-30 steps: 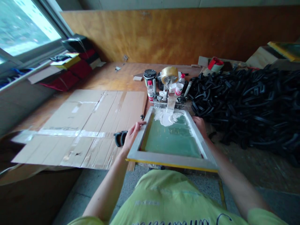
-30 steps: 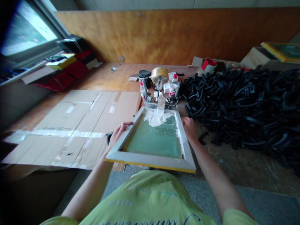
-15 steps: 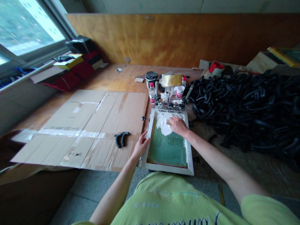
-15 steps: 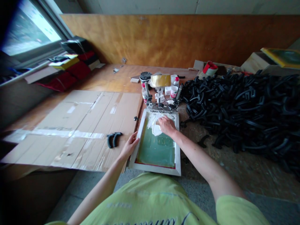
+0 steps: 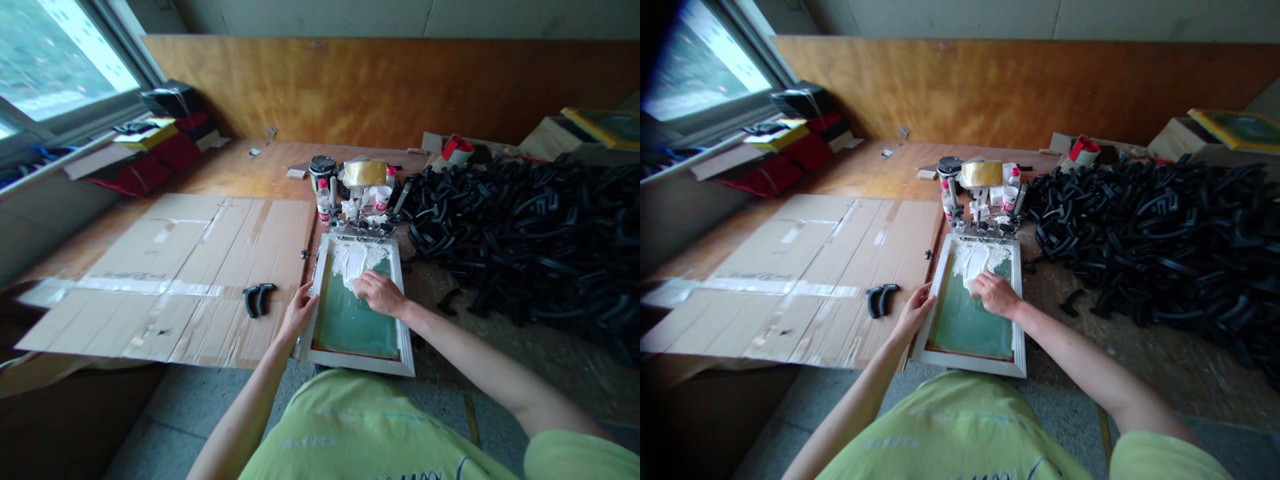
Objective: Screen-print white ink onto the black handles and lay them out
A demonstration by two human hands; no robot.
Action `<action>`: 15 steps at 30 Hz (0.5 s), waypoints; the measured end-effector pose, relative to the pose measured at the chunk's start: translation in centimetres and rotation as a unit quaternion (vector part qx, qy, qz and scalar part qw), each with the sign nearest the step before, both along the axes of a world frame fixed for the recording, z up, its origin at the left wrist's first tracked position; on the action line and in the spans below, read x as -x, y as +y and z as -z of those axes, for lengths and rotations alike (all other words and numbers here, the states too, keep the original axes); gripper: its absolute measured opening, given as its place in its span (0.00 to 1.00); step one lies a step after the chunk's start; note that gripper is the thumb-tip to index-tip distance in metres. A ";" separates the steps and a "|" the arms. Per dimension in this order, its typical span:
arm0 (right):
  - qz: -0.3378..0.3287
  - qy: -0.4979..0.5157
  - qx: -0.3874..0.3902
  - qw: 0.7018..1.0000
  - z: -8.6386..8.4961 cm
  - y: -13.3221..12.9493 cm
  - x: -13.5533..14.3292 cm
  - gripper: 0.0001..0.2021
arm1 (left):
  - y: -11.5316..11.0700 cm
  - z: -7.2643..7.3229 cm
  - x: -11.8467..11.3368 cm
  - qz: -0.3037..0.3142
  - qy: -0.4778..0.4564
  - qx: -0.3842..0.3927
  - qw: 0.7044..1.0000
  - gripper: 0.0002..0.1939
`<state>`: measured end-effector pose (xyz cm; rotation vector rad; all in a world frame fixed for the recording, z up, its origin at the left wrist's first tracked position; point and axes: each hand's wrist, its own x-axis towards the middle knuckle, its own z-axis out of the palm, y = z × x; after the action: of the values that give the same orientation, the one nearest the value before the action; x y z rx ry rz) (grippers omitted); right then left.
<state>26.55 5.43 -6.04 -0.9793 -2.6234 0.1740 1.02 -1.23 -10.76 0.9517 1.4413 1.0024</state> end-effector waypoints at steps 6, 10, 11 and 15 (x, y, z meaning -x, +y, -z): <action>0.135 0.061 0.057 0.987 -3.0 5.4 0.8 0.19 | -0.2 -3.3 0.3 0.014 -0.029 0.022 0.999 0.41; 0.248 0.079 0.017 0.965 -5.1 10.3 -2.1 0.28 | 0.7 -7.3 0.9 0.014 -0.045 0.003 0.999 0.35; 0.280 0.102 -0.001 0.955 -5.2 10.9 -3.7 0.25 | 1.2 -8.3 0.9 0.014 -0.055 -0.006 0.998 0.34; 0.421 0.173 0.005 0.890 -2.7 10.1 -9.3 0.12 | 4.8 -11.7 -0.2 -0.013 -0.137 -0.121 0.983 0.30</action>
<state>35.89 15.53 -3.35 -1.7898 -1.6894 0.1245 1.19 3.57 0.99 0.9278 1.1218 1.2961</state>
